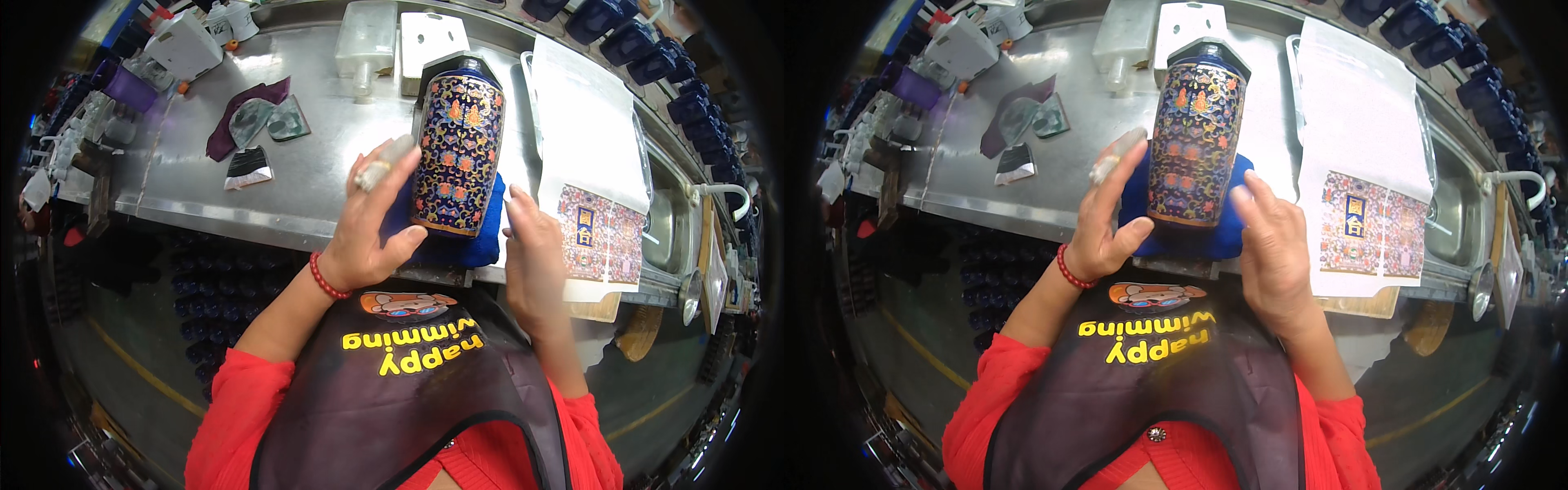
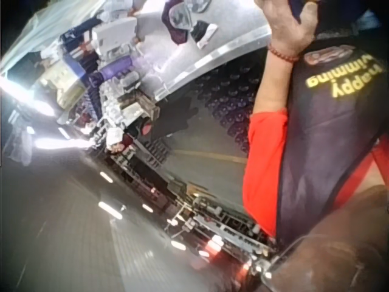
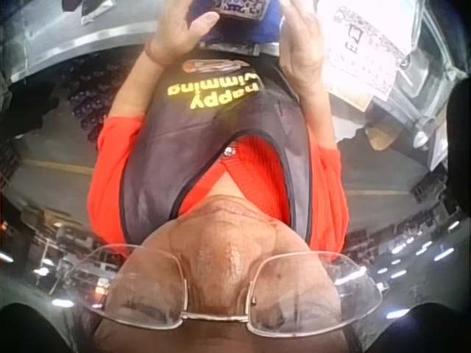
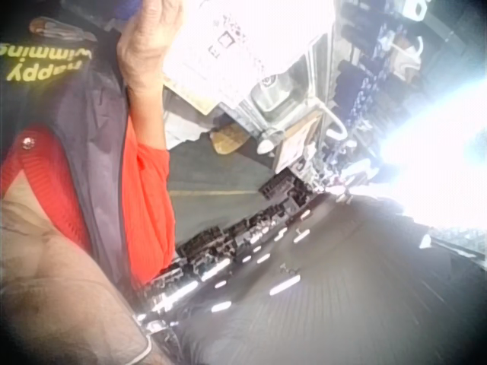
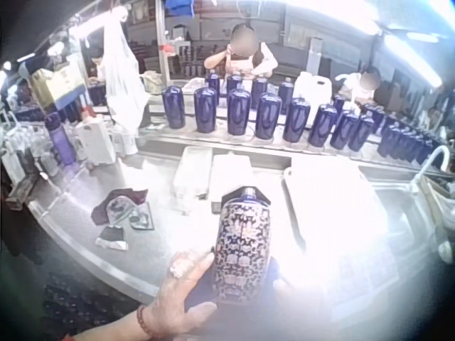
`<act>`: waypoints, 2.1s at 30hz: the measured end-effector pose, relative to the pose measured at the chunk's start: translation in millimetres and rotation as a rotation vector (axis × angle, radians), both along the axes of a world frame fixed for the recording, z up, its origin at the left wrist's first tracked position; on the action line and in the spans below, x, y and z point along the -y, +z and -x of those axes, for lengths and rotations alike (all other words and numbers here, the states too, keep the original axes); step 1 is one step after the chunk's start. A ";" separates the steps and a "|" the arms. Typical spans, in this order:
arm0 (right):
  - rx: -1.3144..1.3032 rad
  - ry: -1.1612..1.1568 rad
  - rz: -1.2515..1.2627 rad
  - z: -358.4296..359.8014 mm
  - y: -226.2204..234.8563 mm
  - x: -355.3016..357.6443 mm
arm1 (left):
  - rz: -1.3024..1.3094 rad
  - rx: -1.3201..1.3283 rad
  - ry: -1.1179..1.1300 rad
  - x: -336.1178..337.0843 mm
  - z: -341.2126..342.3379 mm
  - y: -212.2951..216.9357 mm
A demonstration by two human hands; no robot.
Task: The person applies a decorative sticker to a dark blue bottle, smoothing it with a green card and adjusting the edges. They rotate the bottle to align the design and continue smoothing the surface.
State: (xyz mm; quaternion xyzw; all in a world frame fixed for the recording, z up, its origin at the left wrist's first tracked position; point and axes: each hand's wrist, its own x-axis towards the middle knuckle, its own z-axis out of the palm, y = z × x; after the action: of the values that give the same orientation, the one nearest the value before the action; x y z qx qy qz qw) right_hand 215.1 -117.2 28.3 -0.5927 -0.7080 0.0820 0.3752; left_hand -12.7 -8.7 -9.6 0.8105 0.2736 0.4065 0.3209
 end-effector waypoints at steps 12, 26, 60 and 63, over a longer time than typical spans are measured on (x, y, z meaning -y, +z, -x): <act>0.293 0.151 0.021 4.0 -3.0 1.2 | -0.394 -0.205 0.110 20.7 7.8 -6.6; 0.344 0.169 0.048 4.4 3.2 -1.6 | -0.375 -0.194 0.111 21.1 6.2 -9.7; -0.615 -0.055 0.288 6.0 -0.8 -6.8 | -0.495 -0.262 0.146 26.9 0.1 -10.5; -0.579 -0.052 0.285 5.7 -4.8 -4.7 | -0.534 -0.260 0.147 27.0 -0.2 -11.0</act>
State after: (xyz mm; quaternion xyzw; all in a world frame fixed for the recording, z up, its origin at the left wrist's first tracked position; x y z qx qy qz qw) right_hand 209.4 -112.4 23.5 -0.6090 -0.5379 0.3359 0.4764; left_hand -12.5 -35.7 -20.6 0.8895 0.2539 0.3789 0.0285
